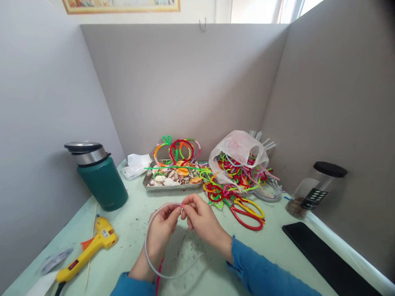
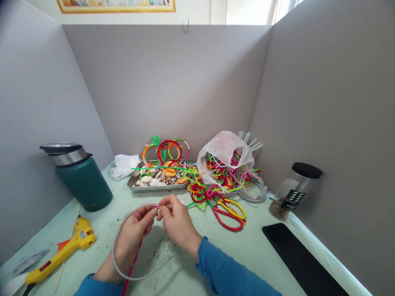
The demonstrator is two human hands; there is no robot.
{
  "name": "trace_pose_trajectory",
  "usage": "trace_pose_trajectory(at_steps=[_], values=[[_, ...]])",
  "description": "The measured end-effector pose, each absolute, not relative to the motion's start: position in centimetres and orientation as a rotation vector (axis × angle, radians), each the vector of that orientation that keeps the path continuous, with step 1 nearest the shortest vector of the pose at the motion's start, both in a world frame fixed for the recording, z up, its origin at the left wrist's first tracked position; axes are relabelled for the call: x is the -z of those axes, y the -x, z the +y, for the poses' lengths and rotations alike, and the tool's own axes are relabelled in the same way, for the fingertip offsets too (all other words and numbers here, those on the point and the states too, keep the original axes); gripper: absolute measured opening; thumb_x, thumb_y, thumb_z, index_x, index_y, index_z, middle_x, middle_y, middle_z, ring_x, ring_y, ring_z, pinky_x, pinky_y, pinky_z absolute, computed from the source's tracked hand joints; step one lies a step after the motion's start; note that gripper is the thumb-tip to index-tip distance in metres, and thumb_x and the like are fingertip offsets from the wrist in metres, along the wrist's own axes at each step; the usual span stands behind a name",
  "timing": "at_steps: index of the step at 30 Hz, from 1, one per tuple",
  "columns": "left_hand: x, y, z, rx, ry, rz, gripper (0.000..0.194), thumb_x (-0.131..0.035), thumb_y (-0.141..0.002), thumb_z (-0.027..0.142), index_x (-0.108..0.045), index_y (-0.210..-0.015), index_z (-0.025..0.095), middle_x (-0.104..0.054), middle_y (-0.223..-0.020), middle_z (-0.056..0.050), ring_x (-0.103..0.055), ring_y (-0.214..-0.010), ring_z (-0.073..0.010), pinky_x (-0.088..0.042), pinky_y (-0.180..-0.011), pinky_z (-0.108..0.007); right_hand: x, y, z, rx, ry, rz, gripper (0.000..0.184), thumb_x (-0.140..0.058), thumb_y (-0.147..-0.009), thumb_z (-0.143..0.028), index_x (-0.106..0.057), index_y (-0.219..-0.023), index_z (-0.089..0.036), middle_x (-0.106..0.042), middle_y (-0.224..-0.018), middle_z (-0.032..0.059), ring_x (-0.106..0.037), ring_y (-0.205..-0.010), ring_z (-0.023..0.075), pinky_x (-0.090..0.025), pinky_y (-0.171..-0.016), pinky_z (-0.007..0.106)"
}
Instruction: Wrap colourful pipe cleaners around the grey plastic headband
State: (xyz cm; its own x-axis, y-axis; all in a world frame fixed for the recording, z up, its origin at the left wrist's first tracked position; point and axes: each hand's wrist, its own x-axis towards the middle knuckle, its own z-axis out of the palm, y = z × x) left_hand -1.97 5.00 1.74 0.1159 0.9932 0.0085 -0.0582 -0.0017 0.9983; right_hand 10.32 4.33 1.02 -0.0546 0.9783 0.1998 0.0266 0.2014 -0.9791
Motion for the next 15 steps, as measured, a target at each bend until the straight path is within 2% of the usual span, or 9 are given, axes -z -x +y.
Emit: trace_pose_trajectory(at_steps=[10, 13, 15], values=[[-1.72, 2.13, 4.86, -1.122, -1.150, 0.952, 0.019, -0.064, -0.069, 0.031, -0.061, -0.074, 0.013, -0.048, -0.052, 0.006, -0.025, -0.040, -0.0037, -0.017, -0.037, -0.018, -1.06, -10.20, 3.91, -0.914, 1.090, -1.461, 0.008, -0.043, -0.082, -0.017, -0.051, -0.084, -0.019, -0.057, -0.066, -0.0027, -0.051, -0.056, 0.0090, -0.038, -0.053, 0.020], [-1.69, 1.98, 5.01, -1.186, -1.253, 1.084, 0.017, -0.064, -0.069, 0.030, -0.063, -0.074, 0.014, -0.056, -0.056, 0.003, -0.038, -0.043, -0.0056, -0.027, -0.041, -0.018, -1.20, -10.37, 3.89, -0.871, 1.097, -1.501, 0.007, -0.043, -0.083, -0.018, -0.050, -0.086, -0.019, -0.058, -0.068, -0.0017, -0.053, -0.058, 0.0101, -0.039, -0.055, 0.021], [-1.68, 1.93, 5.06, -1.250, -1.351, 1.127, 0.015, -0.064, -0.069, 0.029, -0.064, -0.075, 0.015, -0.063, -0.064, 0.000, -0.052, -0.055, -0.0103, -0.039, -0.053, -0.020, -1.34, -10.57, 3.82, -0.805, 1.111, -1.558, 0.007, -0.044, -0.084, -0.019, -0.050, -0.087, -0.019, -0.059, -0.071, -0.0004, -0.054, -0.061, 0.0114, -0.039, -0.056, 0.022]])
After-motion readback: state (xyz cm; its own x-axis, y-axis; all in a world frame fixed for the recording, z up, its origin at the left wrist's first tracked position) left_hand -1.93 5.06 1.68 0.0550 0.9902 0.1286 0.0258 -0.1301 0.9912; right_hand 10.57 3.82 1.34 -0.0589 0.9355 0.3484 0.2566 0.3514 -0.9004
